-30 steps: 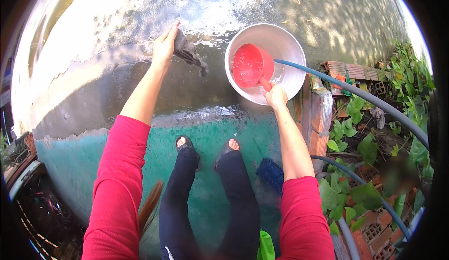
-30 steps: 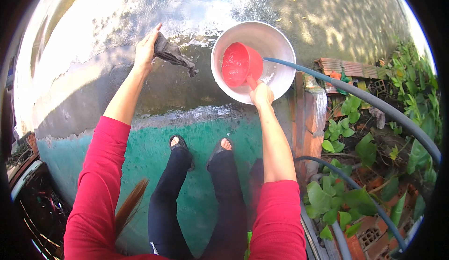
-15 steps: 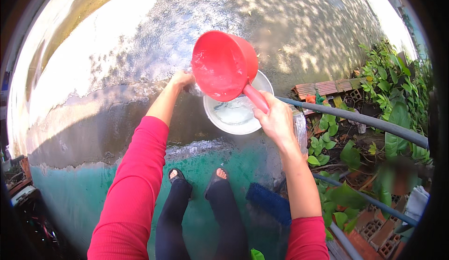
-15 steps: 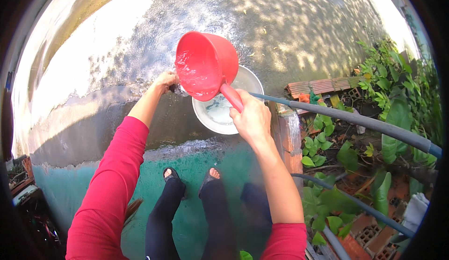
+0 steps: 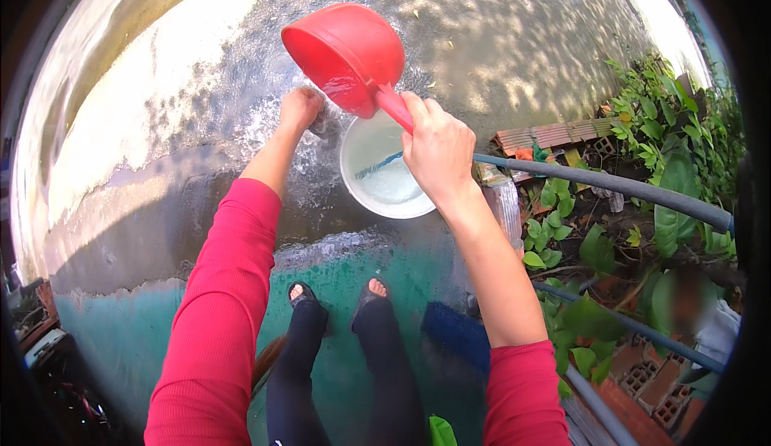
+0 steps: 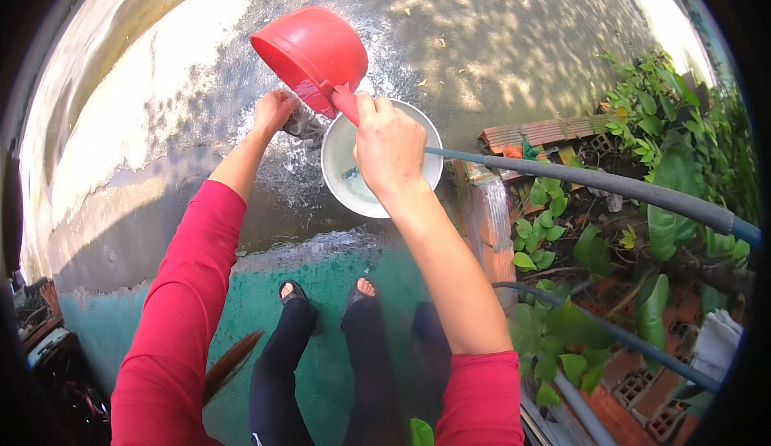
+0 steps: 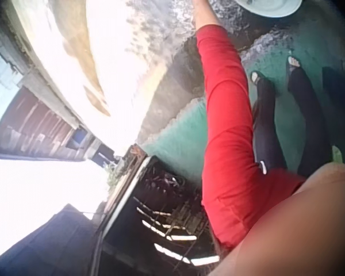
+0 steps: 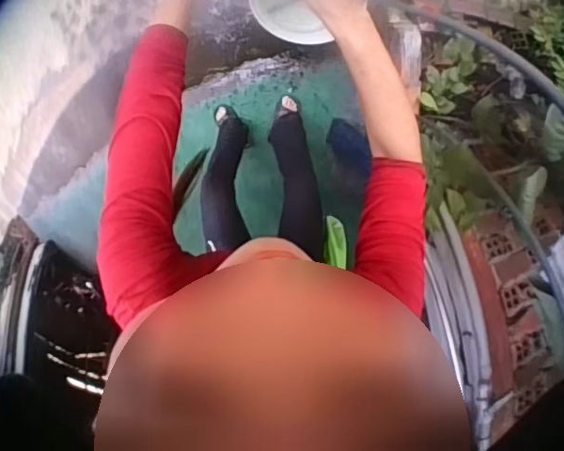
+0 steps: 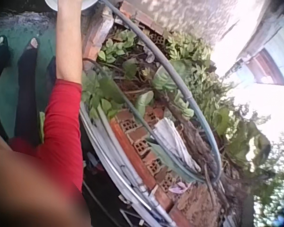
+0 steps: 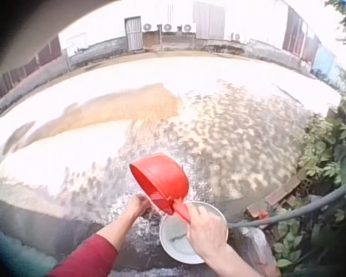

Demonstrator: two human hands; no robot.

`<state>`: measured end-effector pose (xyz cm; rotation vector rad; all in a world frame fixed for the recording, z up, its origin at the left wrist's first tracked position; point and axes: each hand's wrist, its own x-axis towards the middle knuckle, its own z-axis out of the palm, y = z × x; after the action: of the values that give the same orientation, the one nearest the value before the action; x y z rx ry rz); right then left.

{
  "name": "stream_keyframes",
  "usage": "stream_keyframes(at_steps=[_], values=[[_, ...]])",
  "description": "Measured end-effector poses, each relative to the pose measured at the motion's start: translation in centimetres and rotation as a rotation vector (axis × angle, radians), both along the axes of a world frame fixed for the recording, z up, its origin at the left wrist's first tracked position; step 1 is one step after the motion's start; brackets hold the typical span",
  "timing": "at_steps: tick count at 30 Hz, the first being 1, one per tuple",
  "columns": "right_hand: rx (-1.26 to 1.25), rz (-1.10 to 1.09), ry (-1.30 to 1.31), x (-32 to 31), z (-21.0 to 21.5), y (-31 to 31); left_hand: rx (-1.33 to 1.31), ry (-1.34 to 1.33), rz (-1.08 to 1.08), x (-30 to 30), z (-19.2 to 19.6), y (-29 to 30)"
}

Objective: The person wipes the inside of a red plastic basket with a cloth, then moves to a table to wipe the exterior of several cardboard boxes. They rinse the cloth in a bucket of water and continue wiping the boxes. Finally, they carry a stack of red baskets across the factory floor.

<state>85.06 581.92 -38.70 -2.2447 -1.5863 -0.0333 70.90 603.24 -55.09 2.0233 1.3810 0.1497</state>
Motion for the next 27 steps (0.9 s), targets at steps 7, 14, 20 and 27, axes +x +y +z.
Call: stream_keyframes(at_steps=[7,14,20,27], values=[[-0.056,-0.076,-0.201,-1.5,-2.4,-0.8,0.206,-0.077,-0.046,-0.2,1.1,-0.2],[-0.584,-0.328,0.034,-0.6,-8.5,-6.4,0.272,-0.039,-0.132,-2.7,6.1,-0.6],[-0.841,-0.319,0.224,-3.6,-11.8,-4.7,0.152,-0.204,-0.071,-5.5,16.9,-2.0],[-0.178,0.014,0.668,-15.1,-4.9,11.8,0.027,-0.912,0.34,-21.2,27.8,0.8]])
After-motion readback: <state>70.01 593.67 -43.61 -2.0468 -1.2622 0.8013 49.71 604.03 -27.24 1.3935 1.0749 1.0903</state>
